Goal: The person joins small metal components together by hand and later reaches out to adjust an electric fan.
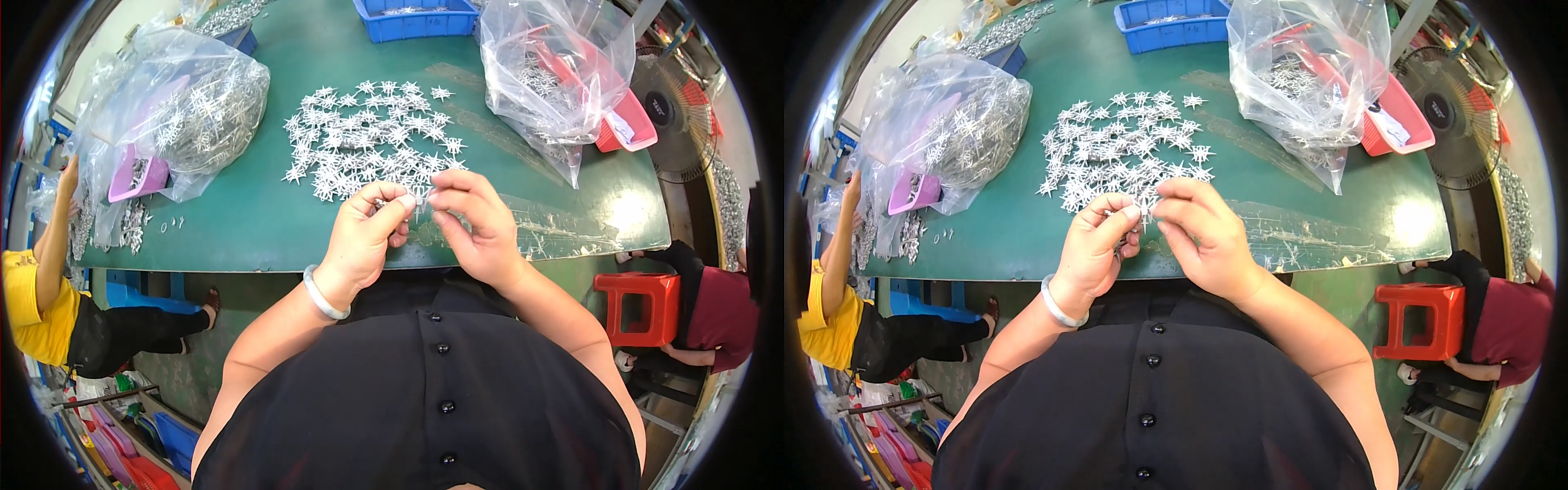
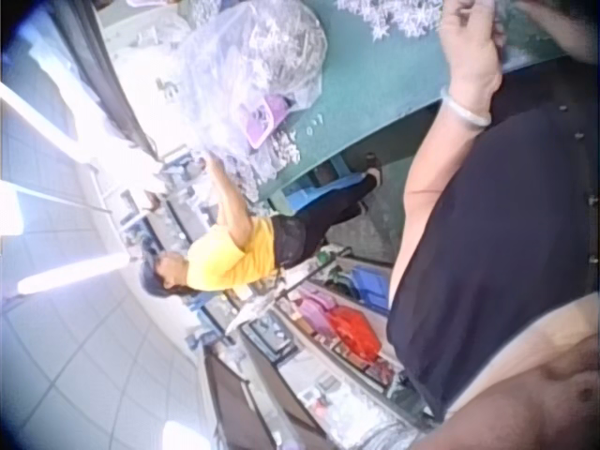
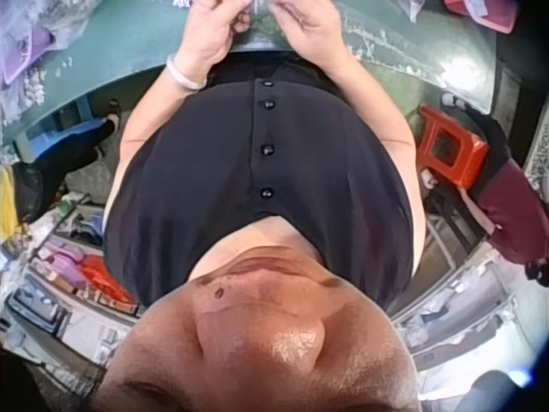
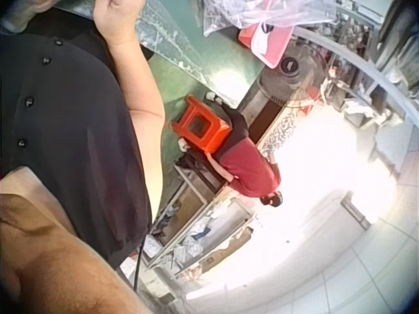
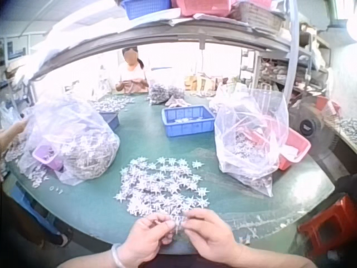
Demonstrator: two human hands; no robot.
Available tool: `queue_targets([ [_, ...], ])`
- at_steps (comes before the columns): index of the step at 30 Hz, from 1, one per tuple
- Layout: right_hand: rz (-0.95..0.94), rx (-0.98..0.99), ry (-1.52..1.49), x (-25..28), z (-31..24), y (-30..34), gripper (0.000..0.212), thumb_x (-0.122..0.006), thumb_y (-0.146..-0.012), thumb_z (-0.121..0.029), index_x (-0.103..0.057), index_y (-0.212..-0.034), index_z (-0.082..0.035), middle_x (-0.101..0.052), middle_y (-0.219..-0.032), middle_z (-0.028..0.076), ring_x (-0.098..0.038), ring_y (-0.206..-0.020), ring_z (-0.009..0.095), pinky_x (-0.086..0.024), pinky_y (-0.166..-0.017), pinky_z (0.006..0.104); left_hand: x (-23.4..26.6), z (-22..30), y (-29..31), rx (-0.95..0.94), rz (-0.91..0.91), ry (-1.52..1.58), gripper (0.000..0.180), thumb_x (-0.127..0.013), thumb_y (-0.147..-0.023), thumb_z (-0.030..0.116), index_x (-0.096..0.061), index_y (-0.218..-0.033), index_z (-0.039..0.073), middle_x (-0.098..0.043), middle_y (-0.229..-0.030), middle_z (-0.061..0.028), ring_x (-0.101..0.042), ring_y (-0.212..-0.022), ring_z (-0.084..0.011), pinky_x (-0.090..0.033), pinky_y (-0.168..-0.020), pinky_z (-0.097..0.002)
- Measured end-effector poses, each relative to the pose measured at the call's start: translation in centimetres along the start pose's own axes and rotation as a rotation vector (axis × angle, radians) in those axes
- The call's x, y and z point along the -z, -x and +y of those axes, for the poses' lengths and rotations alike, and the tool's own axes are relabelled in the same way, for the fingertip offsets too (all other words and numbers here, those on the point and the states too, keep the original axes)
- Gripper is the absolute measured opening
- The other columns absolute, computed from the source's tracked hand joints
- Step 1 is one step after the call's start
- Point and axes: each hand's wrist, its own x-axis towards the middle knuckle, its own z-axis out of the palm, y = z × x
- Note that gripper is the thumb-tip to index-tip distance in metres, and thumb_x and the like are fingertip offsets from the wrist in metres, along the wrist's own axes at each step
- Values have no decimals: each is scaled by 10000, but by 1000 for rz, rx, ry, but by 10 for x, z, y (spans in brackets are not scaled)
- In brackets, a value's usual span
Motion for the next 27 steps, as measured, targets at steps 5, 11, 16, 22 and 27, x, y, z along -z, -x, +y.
queue_targets([
  [5, 57, -499, -532, 0, 2, 5, 184, -544, -796, 27, -546, -979, 11, -567, -931, 63, -538, -810, 93, -441, -708, 221, 2, -4, 4, -213, -23, -211, 76, -572, -805, 41, -568, -880, 50, -546, -737, 1, -458, -586, -50, -349, -489, -189],
  [11, 0, -622, -642, -1, 2, 4, 133, -561, -809, -27, -559, -938, 8, -580, -820, 5, -501, -732, 38, -414, -637, 182, 2, -3, 7, -206, -33, -200, 85, -582, -803, 48, -575, -887, 45, -557, -758, -2, -447, -583, -47, -342, -484, -181],
  [16, -10, -690, -714, -2, 1, 1, 118, -556, -813, -32, -560, -924, 8, -572, -807, -2, -495, -708, 30, -409, -620, 181, 4, -3, 8, -200, -32, -195, 86, -587, -802, 53, -576, -887, 48, -561, -770, -2, -447, -583, -47, -339, -479, -179],
  [22, 14, -725, -791, -1, -1, -2, 107, -550, -813, -33, -563, -912, 9, -568, -785, -8, -505, -689, 41, -411, -608, 183, 3, -2, 7, -176, -34, -186, 80, -584, -805, 59, -569, -882, 46, -552, -748, 5, -443, -580, -48, -335, -480, -183],
  [27, 96, -620, -549, 26, 18, -24, 119, -576, -793, -34, -582, -905, 6, -582, -768, 0, -521, -678, 62, -433, -634, 207, 12, -2, 2, -58, -56, -137, 111, -506, -860, 148, -557, -877, 51, -491, -653, 4, -461, -600, -85, -337, -480, -198],
])
